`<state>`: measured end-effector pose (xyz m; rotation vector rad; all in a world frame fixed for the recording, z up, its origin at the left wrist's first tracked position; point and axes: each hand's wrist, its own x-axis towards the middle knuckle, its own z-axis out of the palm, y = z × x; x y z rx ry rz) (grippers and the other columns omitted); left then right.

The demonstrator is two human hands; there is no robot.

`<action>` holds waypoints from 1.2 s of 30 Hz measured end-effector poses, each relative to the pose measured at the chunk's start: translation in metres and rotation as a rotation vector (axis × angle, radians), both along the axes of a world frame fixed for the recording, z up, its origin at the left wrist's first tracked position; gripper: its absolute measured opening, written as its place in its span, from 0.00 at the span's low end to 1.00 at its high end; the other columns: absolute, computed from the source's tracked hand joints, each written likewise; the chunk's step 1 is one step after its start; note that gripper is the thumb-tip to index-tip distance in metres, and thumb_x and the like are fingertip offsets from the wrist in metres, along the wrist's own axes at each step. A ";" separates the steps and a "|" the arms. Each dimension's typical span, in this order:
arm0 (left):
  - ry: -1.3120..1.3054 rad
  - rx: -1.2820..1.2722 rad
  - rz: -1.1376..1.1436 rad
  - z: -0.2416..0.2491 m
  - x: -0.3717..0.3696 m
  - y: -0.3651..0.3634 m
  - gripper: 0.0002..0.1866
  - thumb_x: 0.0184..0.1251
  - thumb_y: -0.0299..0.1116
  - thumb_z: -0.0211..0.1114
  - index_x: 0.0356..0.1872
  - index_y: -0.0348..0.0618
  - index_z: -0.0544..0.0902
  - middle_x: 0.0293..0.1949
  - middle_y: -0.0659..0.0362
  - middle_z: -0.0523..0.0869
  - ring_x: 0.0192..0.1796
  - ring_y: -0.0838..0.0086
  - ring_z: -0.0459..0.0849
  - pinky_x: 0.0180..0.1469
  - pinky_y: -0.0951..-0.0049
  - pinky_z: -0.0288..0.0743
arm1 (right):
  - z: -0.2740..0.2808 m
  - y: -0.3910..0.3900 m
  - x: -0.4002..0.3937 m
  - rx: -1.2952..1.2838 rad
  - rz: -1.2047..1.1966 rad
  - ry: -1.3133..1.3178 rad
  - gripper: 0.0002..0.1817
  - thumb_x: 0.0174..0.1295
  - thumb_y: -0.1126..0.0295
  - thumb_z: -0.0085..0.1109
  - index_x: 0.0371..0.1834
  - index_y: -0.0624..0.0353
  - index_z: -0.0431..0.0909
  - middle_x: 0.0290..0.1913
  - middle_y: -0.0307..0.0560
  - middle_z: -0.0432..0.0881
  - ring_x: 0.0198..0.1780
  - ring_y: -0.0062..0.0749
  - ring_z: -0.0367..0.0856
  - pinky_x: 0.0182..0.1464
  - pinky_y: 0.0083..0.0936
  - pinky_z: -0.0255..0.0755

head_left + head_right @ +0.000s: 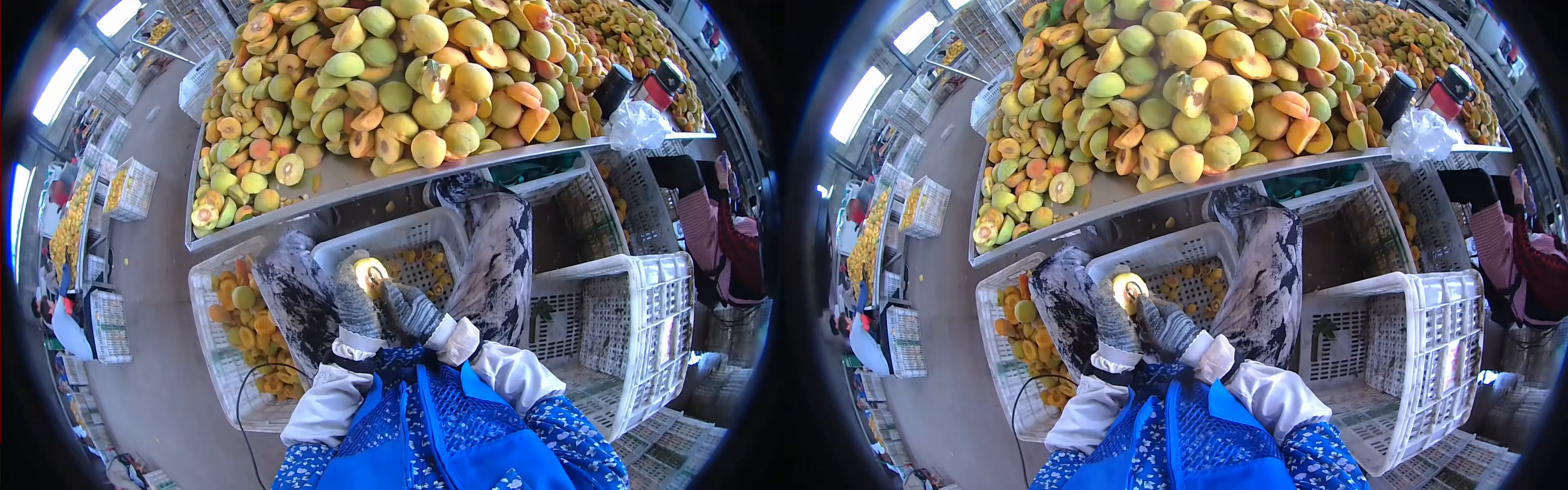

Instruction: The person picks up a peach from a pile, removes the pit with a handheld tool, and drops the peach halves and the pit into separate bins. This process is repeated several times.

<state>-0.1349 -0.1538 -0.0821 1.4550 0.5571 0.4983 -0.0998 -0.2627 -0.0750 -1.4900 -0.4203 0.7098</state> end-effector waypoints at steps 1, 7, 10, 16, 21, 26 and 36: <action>0.041 0.146 0.017 0.004 -0.001 -0.003 0.13 0.60 0.28 0.50 0.45 0.36 0.71 0.41 0.55 0.75 0.43 0.72 0.74 0.47 0.75 0.69 | 0.006 -0.001 0.000 -0.007 0.035 0.163 0.18 0.63 0.60 0.41 0.40 0.65 0.72 0.26 0.47 0.76 0.26 0.26 0.71 0.30 0.24 0.67; 0.059 0.184 0.083 -0.024 -0.007 0.001 0.13 0.60 0.28 0.48 0.45 0.37 0.70 0.41 0.55 0.74 0.44 0.71 0.73 0.49 0.75 0.67 | -0.014 -0.001 -0.006 -0.033 0.060 0.106 0.18 0.64 0.60 0.41 0.37 0.65 0.74 0.25 0.39 0.75 0.25 0.21 0.68 0.27 0.22 0.66; 0.009 -0.108 0.102 -0.012 -0.007 -0.007 0.13 0.61 0.29 0.46 0.45 0.37 0.70 0.41 0.55 0.74 0.43 0.71 0.73 0.48 0.75 0.67 | -0.019 -0.002 -0.009 0.108 0.007 0.028 0.17 0.64 0.61 0.38 0.43 0.63 0.71 0.26 0.45 0.76 0.26 0.25 0.70 0.28 0.25 0.67; 0.064 -0.039 0.022 0.003 -0.008 -0.007 0.14 0.62 0.36 0.45 0.42 0.37 0.71 0.39 0.55 0.75 0.40 0.71 0.75 0.43 0.75 0.71 | -0.029 -0.010 -0.008 0.091 0.223 -0.266 0.19 0.62 0.70 0.39 0.57 0.55 0.60 0.32 0.56 0.74 0.30 0.43 0.75 0.32 0.29 0.70; 0.089 -0.616 0.080 0.028 0.004 -0.007 0.27 0.61 0.54 0.44 0.34 0.35 0.76 0.26 0.51 0.79 0.24 0.66 0.78 0.27 0.72 0.75 | -0.033 -0.021 -0.008 0.179 0.358 -0.053 0.27 0.56 0.70 0.46 0.60 0.61 0.52 0.29 0.54 0.73 0.29 0.43 0.75 0.30 0.32 0.71; 0.117 -0.472 0.020 0.017 0.002 0.005 0.27 0.61 0.54 0.45 0.34 0.34 0.76 0.26 0.52 0.79 0.25 0.68 0.78 0.27 0.74 0.74 | -0.021 -0.016 -0.005 0.187 0.381 0.026 0.23 0.55 0.71 0.48 0.55 0.63 0.57 0.28 0.55 0.74 0.28 0.43 0.76 0.29 0.33 0.70; 0.184 -0.388 0.253 0.043 0.016 -0.010 0.23 0.62 0.47 0.48 0.26 0.35 0.79 0.24 0.56 0.81 0.23 0.71 0.77 0.26 0.79 0.71 | 0.003 -0.006 -0.022 0.269 0.072 0.384 0.21 0.65 0.56 0.36 0.34 0.62 0.74 0.25 0.37 0.74 0.24 0.17 0.66 0.26 0.16 0.63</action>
